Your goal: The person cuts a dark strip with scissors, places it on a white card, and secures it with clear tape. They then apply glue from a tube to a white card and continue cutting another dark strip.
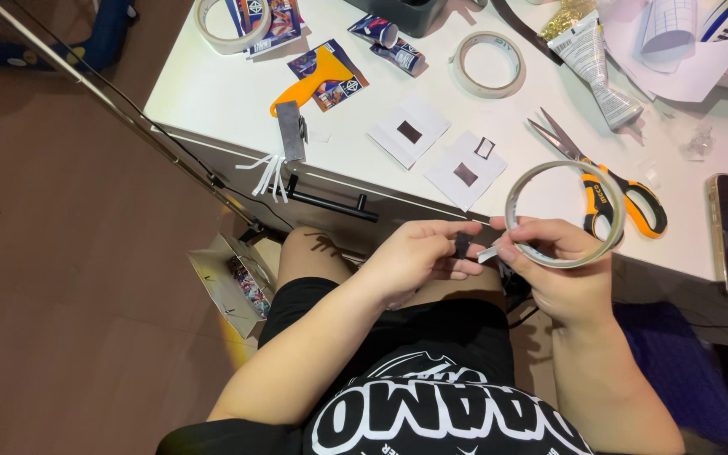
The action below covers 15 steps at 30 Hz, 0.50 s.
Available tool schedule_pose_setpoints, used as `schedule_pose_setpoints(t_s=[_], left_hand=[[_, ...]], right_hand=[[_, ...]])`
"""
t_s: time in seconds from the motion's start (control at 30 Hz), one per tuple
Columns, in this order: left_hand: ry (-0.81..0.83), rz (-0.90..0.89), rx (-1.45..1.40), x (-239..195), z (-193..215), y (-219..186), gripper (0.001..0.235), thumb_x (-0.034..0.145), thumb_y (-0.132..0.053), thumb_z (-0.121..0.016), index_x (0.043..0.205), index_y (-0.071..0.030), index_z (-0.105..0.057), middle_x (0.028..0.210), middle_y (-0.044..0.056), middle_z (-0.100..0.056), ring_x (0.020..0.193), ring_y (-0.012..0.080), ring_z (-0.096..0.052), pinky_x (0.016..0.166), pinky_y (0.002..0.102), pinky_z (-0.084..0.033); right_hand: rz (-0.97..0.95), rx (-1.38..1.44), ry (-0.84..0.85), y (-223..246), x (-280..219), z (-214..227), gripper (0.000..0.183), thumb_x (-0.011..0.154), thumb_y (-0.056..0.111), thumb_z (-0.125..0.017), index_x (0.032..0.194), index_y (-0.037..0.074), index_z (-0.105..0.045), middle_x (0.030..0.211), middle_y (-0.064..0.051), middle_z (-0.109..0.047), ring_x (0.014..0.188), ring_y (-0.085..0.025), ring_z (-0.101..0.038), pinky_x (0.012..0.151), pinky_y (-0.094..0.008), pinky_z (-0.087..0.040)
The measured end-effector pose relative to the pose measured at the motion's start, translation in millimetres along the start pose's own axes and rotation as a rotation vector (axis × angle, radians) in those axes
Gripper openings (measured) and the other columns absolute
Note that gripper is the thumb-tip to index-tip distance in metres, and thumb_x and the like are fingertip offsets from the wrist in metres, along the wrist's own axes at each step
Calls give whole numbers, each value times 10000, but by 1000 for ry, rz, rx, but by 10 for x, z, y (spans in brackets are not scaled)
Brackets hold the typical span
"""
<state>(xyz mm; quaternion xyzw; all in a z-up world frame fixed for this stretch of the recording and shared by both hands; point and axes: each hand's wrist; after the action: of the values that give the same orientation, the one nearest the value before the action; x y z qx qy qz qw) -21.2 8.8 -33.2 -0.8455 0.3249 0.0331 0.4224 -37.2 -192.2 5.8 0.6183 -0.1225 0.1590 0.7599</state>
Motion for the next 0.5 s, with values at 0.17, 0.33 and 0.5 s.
schedule_pose_setpoints(t_s=[0.17,0.33,0.5], left_hand=[[78,-24,55,59,75,59,467,973,-2,-541,1434,56,-498,1032,256,-735,885,304,-761,775,375,-648],[70,12,12,18,33,40,345,1001,-31,-577,1329,71,-541,977,245,-743,858,300,-763,763,396,-653],[83,78,-69,-115,-50,-96,389,1007,-49,-457,1370,65,-536,1056,295,-717,977,335,-736,839,432,-623]], right_hand=[[-52,-5,67,181,22,-43,227,764,-108,-837,925,-52,-687,999,-184,-743,884,-120,-635,858,-349,-569],[-104,-49,85,50,-15,-1,235,744,-86,-860,928,-47,-720,1045,-153,-735,925,-95,-594,852,-333,-558],[-108,-102,64,56,-9,-92,238,744,-99,-866,936,-74,-727,1014,-191,-746,888,-153,-682,815,-352,-575]])
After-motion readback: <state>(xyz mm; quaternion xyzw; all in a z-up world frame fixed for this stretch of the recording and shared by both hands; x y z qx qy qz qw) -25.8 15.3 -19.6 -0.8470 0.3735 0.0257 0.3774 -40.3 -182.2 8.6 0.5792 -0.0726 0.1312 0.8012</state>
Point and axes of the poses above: each hand's wrist, its own x-axis towards the middle knuckle, its own z-axis out of the back of the hand, y = z × x
